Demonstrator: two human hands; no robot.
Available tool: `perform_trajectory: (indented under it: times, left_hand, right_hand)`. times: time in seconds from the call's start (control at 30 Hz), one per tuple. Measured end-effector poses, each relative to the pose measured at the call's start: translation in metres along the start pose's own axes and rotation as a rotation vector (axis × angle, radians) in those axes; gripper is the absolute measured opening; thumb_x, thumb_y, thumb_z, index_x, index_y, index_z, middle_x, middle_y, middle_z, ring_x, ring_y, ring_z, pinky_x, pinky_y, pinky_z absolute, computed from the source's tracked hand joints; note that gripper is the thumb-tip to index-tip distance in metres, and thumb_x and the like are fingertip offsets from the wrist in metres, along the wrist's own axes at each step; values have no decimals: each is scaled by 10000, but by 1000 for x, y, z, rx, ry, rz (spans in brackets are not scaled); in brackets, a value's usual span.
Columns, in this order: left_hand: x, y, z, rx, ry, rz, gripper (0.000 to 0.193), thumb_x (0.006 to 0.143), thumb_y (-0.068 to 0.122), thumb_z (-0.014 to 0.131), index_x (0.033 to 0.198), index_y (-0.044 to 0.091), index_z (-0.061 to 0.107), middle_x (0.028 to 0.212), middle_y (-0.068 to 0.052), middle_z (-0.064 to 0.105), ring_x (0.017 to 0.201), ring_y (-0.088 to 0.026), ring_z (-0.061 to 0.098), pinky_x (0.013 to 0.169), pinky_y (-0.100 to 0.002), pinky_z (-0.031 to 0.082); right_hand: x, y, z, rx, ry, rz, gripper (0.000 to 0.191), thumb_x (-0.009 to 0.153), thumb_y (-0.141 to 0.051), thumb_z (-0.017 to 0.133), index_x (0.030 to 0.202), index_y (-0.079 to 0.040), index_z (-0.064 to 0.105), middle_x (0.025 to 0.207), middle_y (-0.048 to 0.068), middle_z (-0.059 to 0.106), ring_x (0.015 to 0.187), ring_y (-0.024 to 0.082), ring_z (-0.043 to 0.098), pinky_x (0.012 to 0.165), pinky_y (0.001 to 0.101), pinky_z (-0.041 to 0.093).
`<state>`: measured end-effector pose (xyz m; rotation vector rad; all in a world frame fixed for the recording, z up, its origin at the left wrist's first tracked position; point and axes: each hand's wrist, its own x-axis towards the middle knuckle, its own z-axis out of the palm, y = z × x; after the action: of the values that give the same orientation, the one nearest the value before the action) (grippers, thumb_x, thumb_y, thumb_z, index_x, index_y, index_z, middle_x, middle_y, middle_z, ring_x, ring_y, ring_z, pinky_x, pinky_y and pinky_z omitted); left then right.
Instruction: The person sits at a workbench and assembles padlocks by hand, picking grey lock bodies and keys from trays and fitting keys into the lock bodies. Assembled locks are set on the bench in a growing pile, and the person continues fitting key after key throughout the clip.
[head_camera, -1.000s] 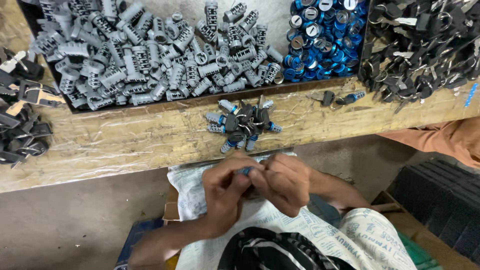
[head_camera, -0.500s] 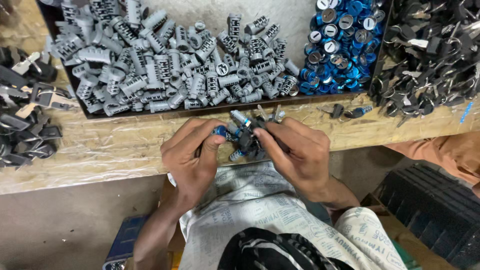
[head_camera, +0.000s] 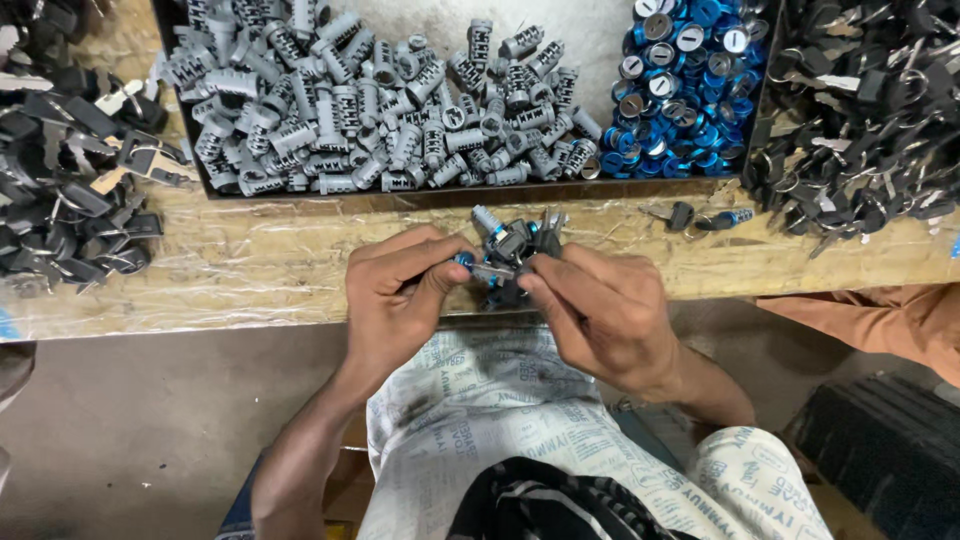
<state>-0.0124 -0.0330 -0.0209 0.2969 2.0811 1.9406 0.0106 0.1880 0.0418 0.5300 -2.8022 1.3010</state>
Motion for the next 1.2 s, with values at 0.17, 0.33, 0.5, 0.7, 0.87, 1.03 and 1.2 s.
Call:
perform_trajectory:
  times: [0.17,0.33,0.5,0.7,0.87,1.03,1.2]
  left_hand:
    - [-3,-2,1,131,-16,189,253,916,-132,590,1111,-50,731,895,-104,717,736,-137,708,575,-256,558]
    - [2,-4,23,362,180,512,276,842,-186,667,1114,-140,645,916,-173,670,741,-224,709,563,-300,528]
    - [4,-2,25,191,165,276,298,867,-206,624,1148,-111,658,947,-139,659,784,-215,722,647,-296,568]
    - [2,9,5,169,95,171,308,896,-197,580,1161,-80,685,1105,-167,677,890,-198,764,684,-254,594]
    - [2,11,-1,169,194,131,215,913,-65,733,1126,-58,708,1127,-162,691,836,-157,700,669,-245,562]
    - [-3,2,-6,118,370,36,100,980,-27,705,1076,-55,710,1038,-134,719,809,-121,662,668,-231,519]
    - [-4,-1,-6,30,381,-54,73,1003,-18,685,1047,-68,714,956,-111,721,771,-104,628,668,-223,495]
  right_hand:
    - [10,8,5,83,-25,-57,131,923,32,750,1035,50,683,742,101,560,549,221,551,507,379,389]
    - [11,13,24,85,77,-47,118,921,37,732,1027,52,681,732,99,558,535,220,543,491,373,383]
    - [22,15,25,48,15,-73,124,944,34,714,1056,73,676,764,112,583,560,211,557,497,360,406]
    - [63,49,-36,-218,174,-64,96,1003,-62,765,926,-25,809,707,48,670,552,99,569,467,285,371]
    - [113,79,-69,-676,202,-104,72,940,-37,825,947,14,774,806,122,655,682,268,622,607,375,457]
    - [135,105,-54,-756,147,-34,104,909,-52,806,1001,-29,763,889,129,692,810,336,670,701,424,516]
    - [132,125,-57,-751,107,-50,66,925,-3,716,989,-1,700,981,159,694,900,372,667,755,446,527]
